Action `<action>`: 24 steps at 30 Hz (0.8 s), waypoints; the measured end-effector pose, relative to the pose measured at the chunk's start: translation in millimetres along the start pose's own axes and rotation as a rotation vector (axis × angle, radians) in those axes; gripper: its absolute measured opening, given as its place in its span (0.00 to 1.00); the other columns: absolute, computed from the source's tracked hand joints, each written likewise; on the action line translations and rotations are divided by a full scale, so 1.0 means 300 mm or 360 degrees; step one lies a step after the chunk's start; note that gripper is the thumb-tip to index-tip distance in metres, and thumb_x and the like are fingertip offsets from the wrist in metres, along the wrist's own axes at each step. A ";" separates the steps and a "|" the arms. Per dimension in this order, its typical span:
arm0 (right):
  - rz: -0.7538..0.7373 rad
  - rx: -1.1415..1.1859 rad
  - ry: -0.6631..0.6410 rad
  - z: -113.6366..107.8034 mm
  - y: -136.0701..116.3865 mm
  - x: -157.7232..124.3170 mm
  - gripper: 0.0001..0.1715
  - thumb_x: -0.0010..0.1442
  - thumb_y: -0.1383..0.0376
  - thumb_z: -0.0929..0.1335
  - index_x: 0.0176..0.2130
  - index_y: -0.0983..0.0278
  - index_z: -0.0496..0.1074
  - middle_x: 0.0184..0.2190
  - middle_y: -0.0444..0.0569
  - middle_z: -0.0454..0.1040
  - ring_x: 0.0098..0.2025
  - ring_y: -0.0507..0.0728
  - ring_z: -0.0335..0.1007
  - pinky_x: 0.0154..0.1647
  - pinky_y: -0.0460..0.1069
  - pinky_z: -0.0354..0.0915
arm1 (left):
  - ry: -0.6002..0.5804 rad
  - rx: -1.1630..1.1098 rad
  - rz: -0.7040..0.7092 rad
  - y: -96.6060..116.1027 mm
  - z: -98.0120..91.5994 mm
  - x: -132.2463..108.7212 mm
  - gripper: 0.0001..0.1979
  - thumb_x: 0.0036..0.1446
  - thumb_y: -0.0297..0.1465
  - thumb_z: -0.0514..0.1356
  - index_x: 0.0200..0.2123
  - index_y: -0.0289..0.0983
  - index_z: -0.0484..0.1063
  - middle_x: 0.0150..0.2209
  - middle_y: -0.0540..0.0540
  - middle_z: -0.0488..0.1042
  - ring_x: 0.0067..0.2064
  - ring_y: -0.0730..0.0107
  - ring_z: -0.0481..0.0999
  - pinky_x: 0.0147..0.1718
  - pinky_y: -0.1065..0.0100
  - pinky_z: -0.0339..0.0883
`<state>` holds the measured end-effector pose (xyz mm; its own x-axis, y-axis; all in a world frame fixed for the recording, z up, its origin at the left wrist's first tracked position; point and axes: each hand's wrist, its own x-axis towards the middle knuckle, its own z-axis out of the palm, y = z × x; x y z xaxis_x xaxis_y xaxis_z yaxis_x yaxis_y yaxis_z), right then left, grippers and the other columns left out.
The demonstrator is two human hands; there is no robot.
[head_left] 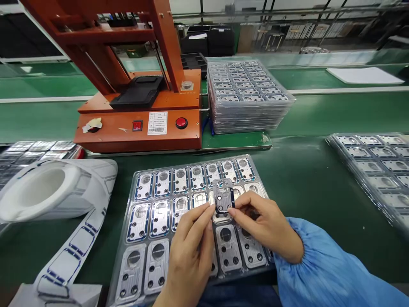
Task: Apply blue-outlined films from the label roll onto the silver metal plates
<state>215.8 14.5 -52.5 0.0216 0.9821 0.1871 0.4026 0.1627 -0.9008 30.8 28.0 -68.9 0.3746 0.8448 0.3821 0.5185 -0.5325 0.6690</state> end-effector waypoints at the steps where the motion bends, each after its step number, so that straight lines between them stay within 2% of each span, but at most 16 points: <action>1: -0.0033 0.0032 0.0030 0.000 -0.002 -0.001 0.05 0.59 0.68 0.67 0.31 0.62 0.67 0.23 0.41 0.67 0.23 0.50 0.63 0.23 0.44 0.60 | 0.0029 0.0001 0.0023 0.005 -0.001 -0.002 0.23 0.58 0.20 0.54 0.55 0.43 0.64 0.51 0.45 0.67 0.53 0.67 0.68 0.53 0.63 0.65; 3: -0.0103 0.0096 0.0084 0.000 -0.004 -0.004 0.04 0.59 0.68 0.67 0.32 0.62 0.67 0.25 0.42 0.68 0.26 0.51 0.65 0.26 0.45 0.63 | 0.0082 -0.0007 0.0070 0.019 -0.002 -0.008 0.24 0.57 0.19 0.54 0.55 0.43 0.63 0.52 0.45 0.68 0.54 0.66 0.68 0.54 0.63 0.65; 5: -0.0155 0.0140 0.0108 0.001 -0.003 -0.009 0.04 0.59 0.68 0.68 0.33 0.61 0.67 0.27 0.42 0.69 0.27 0.51 0.65 0.28 0.45 0.63 | 0.0119 -0.0119 0.0024 0.037 -0.003 -0.016 0.27 0.57 0.19 0.54 0.58 0.45 0.60 0.52 0.45 0.69 0.53 0.65 0.70 0.52 0.62 0.67; 8: -0.0197 0.0156 0.0098 0.005 0.004 -0.015 0.05 0.59 0.69 0.68 0.33 0.61 0.66 0.26 0.41 0.68 0.27 0.51 0.65 0.28 0.45 0.62 | 0.0148 -0.0535 -0.0364 0.062 -0.003 -0.022 0.28 0.60 0.25 0.53 0.61 0.48 0.52 0.51 0.46 0.72 0.48 0.66 0.75 0.48 0.63 0.72; 12: -0.0187 0.0196 0.0100 0.007 0.013 -0.017 0.05 0.59 0.69 0.68 0.33 0.61 0.66 0.26 0.40 0.66 0.27 0.50 0.64 0.27 0.45 0.61 | 0.0021 -0.1206 -0.0947 0.075 -0.010 0.001 0.18 0.61 0.34 0.55 0.55 0.46 0.63 0.50 0.45 0.74 0.45 0.66 0.78 0.46 0.66 0.73; 16: -0.0191 0.0193 0.0118 0.006 0.012 -0.016 0.05 0.59 0.69 0.68 0.32 0.61 0.66 0.26 0.41 0.67 0.27 0.51 0.64 0.27 0.45 0.62 | 0.0032 -0.1767 -0.1356 0.081 -0.015 0.035 0.17 0.57 0.37 0.59 0.49 0.39 0.71 0.42 0.43 0.78 0.42 0.63 0.79 0.43 0.66 0.75; 19: -0.0159 0.0188 0.0115 0.006 0.012 -0.016 0.04 0.59 0.68 0.68 0.32 0.61 0.67 0.26 0.42 0.68 0.27 0.52 0.66 0.27 0.46 0.63 | 0.0025 -0.2005 -0.1478 0.087 -0.012 0.049 0.15 0.53 0.36 0.63 0.44 0.37 0.75 0.36 0.43 0.80 0.39 0.64 0.80 0.41 0.66 0.76; 24: -0.0149 0.0214 0.0046 0.006 0.018 -0.021 0.04 0.60 0.67 0.68 0.33 0.61 0.67 0.27 0.43 0.69 0.29 0.53 0.67 0.28 0.47 0.64 | 0.0093 -0.2079 -0.1581 0.089 0.002 0.061 0.12 0.49 0.35 0.67 0.37 0.37 0.78 0.34 0.43 0.80 0.35 0.67 0.80 0.39 0.70 0.75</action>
<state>216.1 9.2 -59.2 0.0171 0.9592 0.2823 0.2782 0.2666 -0.9228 52.0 29.1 -44.4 0.2678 0.8246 -0.4983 -0.4492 0.5644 0.6926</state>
